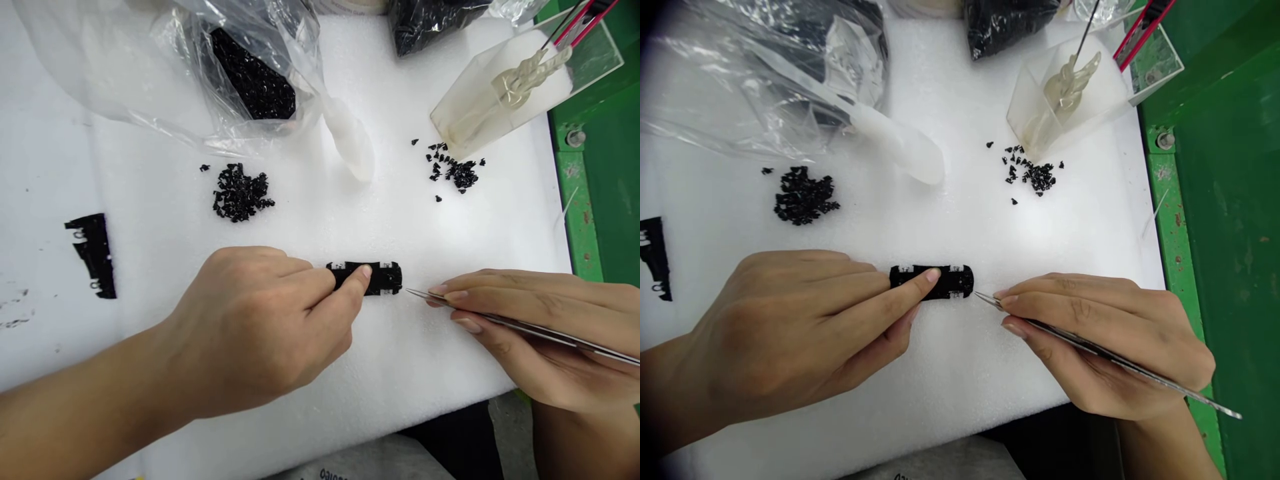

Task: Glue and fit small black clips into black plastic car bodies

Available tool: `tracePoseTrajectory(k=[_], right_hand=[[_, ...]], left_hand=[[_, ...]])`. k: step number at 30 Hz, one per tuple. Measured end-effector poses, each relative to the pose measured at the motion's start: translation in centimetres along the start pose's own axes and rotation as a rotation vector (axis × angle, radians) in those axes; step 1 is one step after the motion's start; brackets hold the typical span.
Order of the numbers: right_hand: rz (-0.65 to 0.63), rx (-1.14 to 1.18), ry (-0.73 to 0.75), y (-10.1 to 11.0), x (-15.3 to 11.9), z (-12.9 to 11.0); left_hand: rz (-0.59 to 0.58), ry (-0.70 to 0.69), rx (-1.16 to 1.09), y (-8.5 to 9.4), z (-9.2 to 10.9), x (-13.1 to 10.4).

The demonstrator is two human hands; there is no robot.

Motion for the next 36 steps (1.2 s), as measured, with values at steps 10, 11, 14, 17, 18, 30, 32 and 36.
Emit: tracePoseTrajectory(k=[10,11,14,17,18,30,32,36], right_hand=[[-0.077,-0.009,0.073,0.25,0.4,0.03],[-0.075,-0.005,0.072,0.19,0.4,0.07],[-0.073,0.013,0.089,0.04,0.25,0.21],[-0.077,0.003,0.066,0.01,0.04,0.26],[-0.074,-0.01,0.054,0.02,-0.01,0.24],[-0.066,0.011,0.03,-0.11,-0.16,0.02],[-0.065,0.006,0.022,-0.03,-0.17,0.02],[-0.006,-0.012,0.016,-0.01,-0.01,0.08]], left_hand=[[-0.007,0.007,-0.008,-0.22,0.16,-0.16],[-0.008,0.013,-0.007,-0.23,0.16,-0.13],[-0.011,0.023,-0.014,-0.2,0.16,-0.14],[-0.007,0.021,-0.006,-0.12,0.15,-0.22],[-0.01,0.022,-0.006,-0.09,0.14,-0.24],[-0.013,0.001,0.0,0.02,0.05,-0.22],[-0.015,0.014,-0.002,-0.04,0.03,-0.22],[0.004,0.002,0.004,-0.15,0.04,-0.16]])
Point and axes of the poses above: each hand's wrist, its own x-axis towards the middle knuckle, its own y-axis out of the back of the hand, z = x × y, the point moved 1 cm from there along x, towards the middle knuckle, and after that the axes turned 9 degrees about -z, right-handed, at the moved point
